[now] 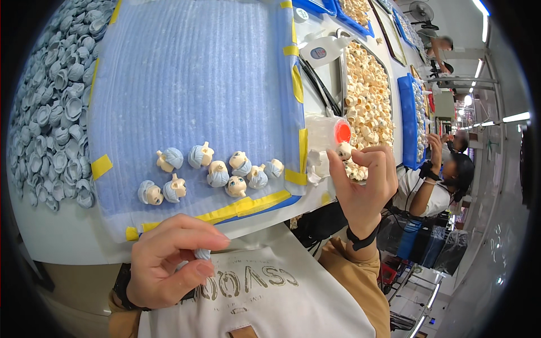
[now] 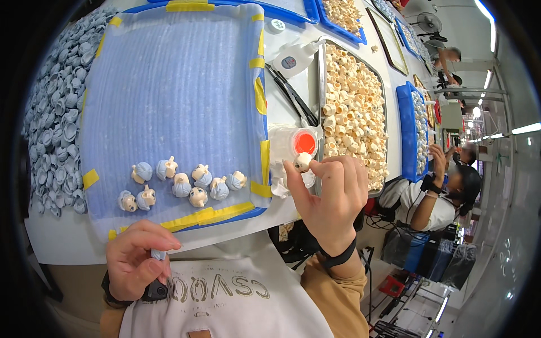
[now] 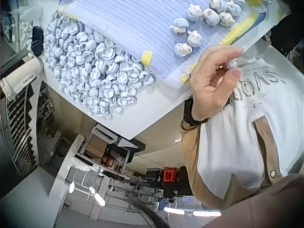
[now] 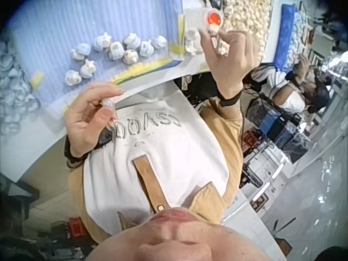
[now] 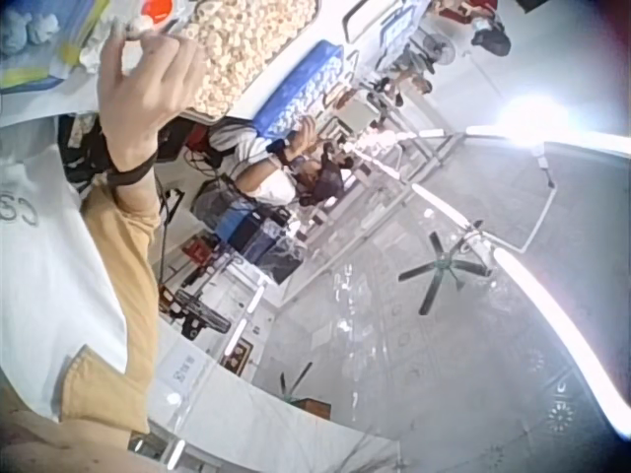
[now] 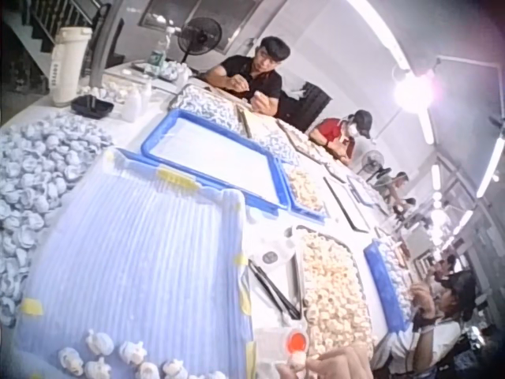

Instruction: The person repeatedly picks up small white decorative pieces from trays on a table, applies a red substance from a small container to the white pieces, and places them back on the tray. The process is repetitive and involves handling many similar items one by one.

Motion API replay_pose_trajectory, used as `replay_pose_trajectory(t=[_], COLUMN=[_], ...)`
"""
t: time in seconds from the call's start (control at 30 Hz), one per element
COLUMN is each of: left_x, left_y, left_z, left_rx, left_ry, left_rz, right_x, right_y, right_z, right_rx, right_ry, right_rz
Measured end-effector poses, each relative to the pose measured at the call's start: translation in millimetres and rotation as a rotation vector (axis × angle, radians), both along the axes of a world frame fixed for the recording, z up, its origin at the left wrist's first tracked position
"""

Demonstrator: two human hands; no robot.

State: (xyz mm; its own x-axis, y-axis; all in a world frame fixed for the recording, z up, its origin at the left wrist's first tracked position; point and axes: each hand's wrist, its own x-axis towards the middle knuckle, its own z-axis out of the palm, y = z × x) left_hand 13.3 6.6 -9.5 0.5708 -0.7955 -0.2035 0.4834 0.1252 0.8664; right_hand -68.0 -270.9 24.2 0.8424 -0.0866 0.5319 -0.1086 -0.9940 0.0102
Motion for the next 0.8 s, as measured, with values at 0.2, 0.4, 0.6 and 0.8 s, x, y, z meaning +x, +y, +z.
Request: replay_pose_trajectory(t=[0.2, 0.4, 0.6, 0.8], left_x=[1, 1, 1, 0], left_y=[1, 2, 3, 4], left_z=[0, 1, 1, 1], left_rx=[0.002, 0.012, 0.011, 0.001], left_ry=[0.014, 0.017, 0.016, 0.031], left_rz=[0.01, 0.014, 0.02, 0.023], right_x=[-3, -8, -16, -21], right_y=[2, 1, -5, -15], right_z=[-5, -8, -3, 12], right_rx=[0.062, 0.159, 0.462, 0.546], right_ry=[-0.033, -0.035, -0.158, 0.024], right_rz=[-0.097, -0.148, -0.167, -0.088])
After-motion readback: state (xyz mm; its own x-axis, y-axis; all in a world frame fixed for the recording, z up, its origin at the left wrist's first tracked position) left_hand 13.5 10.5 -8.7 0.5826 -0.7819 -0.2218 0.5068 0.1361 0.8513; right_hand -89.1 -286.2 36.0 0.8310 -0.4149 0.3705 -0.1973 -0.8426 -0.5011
